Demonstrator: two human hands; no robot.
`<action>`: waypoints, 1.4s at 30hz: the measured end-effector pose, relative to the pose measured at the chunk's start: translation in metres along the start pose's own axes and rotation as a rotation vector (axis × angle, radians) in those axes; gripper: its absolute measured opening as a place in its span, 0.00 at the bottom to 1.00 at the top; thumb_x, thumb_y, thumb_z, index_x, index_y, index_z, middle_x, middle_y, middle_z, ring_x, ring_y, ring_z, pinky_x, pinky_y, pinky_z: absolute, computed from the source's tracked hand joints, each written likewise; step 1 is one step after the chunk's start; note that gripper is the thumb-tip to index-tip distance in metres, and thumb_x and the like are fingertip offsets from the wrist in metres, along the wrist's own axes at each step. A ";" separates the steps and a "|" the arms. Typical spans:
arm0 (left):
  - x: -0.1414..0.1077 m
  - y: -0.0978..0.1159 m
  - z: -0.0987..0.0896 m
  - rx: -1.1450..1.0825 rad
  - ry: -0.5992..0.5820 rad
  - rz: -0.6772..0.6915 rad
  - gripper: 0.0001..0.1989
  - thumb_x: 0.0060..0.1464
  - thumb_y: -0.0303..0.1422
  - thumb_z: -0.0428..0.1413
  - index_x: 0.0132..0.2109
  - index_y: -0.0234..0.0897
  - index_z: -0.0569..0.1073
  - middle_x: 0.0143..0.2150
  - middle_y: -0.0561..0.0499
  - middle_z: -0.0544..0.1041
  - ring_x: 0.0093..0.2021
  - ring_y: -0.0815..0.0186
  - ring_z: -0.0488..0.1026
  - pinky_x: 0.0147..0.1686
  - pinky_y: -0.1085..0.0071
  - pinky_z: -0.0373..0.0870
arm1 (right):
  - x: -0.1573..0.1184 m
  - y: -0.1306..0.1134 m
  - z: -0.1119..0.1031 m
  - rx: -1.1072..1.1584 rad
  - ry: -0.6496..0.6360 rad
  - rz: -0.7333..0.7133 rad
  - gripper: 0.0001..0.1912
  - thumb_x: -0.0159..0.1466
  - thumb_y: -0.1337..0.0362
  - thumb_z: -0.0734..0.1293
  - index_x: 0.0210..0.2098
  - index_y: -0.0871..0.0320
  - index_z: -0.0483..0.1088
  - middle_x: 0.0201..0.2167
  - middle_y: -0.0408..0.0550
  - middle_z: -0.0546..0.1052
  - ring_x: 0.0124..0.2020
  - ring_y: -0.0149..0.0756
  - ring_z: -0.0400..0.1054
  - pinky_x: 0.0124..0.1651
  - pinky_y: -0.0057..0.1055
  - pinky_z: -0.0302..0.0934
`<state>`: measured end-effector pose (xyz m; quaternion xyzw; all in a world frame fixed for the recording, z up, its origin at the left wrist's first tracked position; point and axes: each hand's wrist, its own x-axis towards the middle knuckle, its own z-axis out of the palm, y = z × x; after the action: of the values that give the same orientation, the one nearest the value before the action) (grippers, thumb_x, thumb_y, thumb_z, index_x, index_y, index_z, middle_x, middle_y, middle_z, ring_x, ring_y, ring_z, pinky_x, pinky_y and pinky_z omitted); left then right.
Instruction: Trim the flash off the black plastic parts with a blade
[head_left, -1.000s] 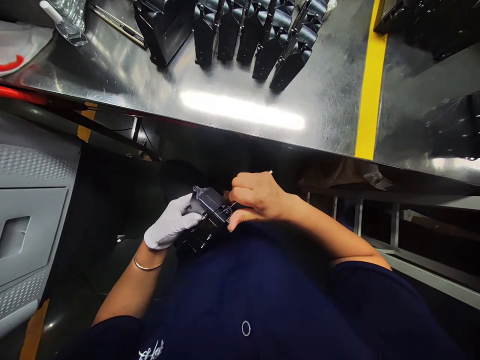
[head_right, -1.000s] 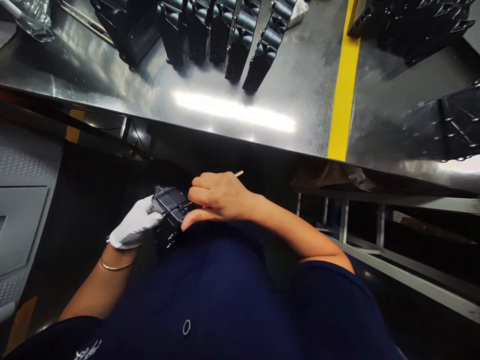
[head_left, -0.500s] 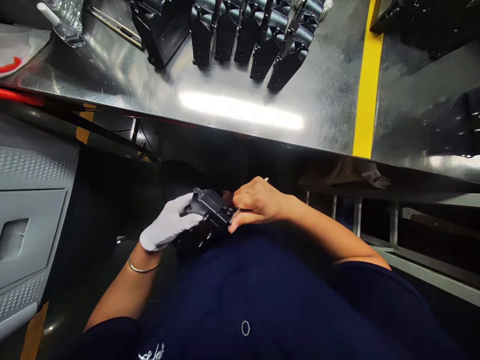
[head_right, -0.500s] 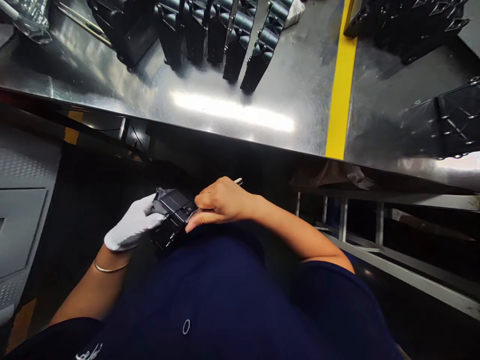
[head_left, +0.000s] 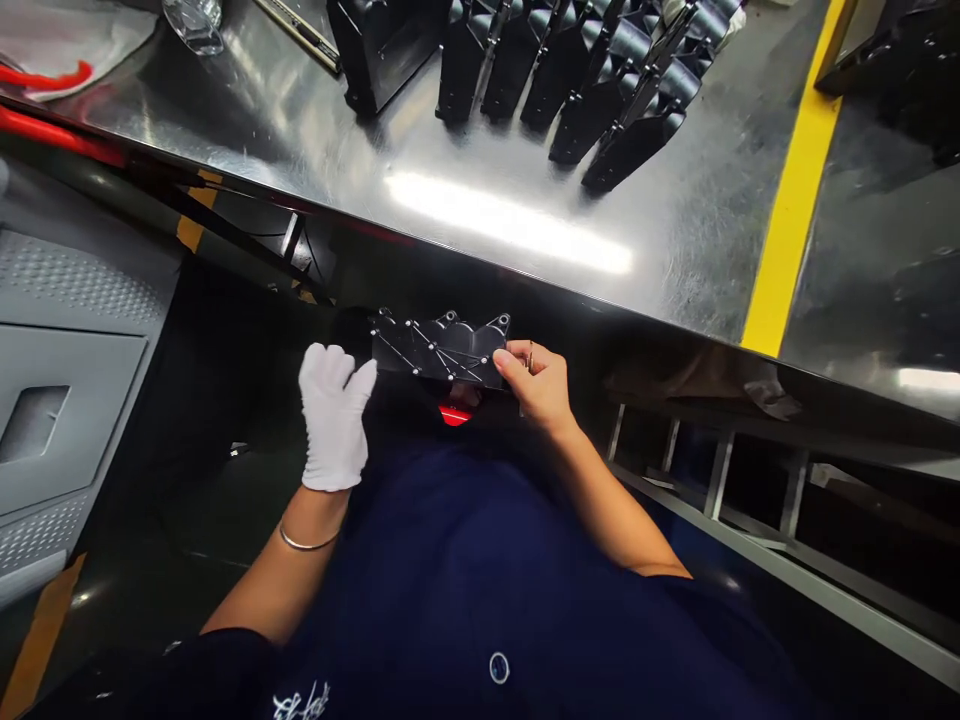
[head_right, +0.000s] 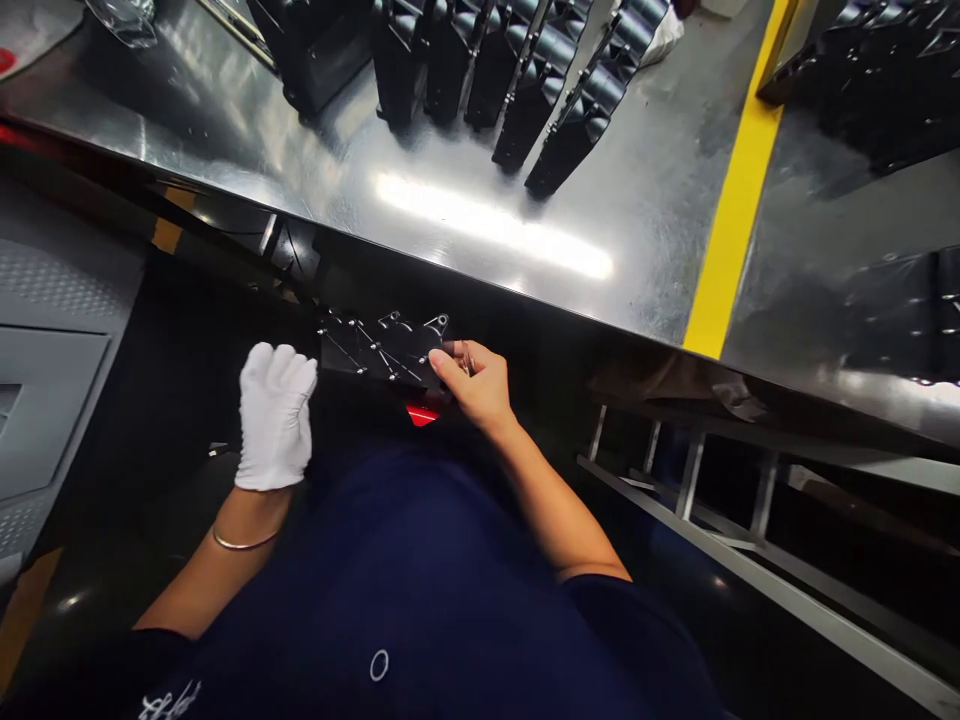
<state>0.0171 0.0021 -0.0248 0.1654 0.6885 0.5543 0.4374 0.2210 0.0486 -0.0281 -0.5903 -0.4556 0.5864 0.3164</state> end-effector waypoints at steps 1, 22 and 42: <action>-0.003 -0.001 0.002 -0.166 -0.124 -0.207 0.28 0.48 0.34 0.65 0.56 0.42 0.68 0.64 0.44 0.66 0.62 0.61 0.66 0.59 0.62 0.66 | -0.002 0.002 0.004 0.037 -0.002 0.020 0.42 0.50 0.32 0.66 0.36 0.70 0.68 0.23 0.45 0.65 0.23 0.13 0.52 0.25 0.14 0.48; -0.025 0.032 0.025 -0.568 -0.171 -0.699 0.12 0.62 0.27 0.52 0.48 0.37 0.78 0.47 0.50 0.80 0.42 0.72 0.78 0.44 0.78 0.77 | -0.017 -0.010 0.013 -0.012 0.060 -0.168 0.37 0.67 0.38 0.53 0.54 0.65 0.68 0.33 0.47 0.66 0.28 0.14 0.58 0.31 0.15 0.58; -0.018 0.021 0.006 -0.532 -0.324 -0.786 0.15 0.62 0.28 0.50 0.53 0.37 0.77 0.41 0.49 0.81 0.44 0.68 0.80 0.48 0.77 0.76 | -0.007 -0.003 0.010 0.058 0.197 -0.318 0.29 0.59 0.44 0.67 0.28 0.67 0.61 0.28 0.46 0.67 0.31 0.16 0.61 0.35 0.16 0.60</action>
<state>0.0263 -0.0004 0.0018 -0.1398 0.4566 0.4711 0.7417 0.2111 0.0415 -0.0241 -0.5562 -0.4928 0.4813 0.4650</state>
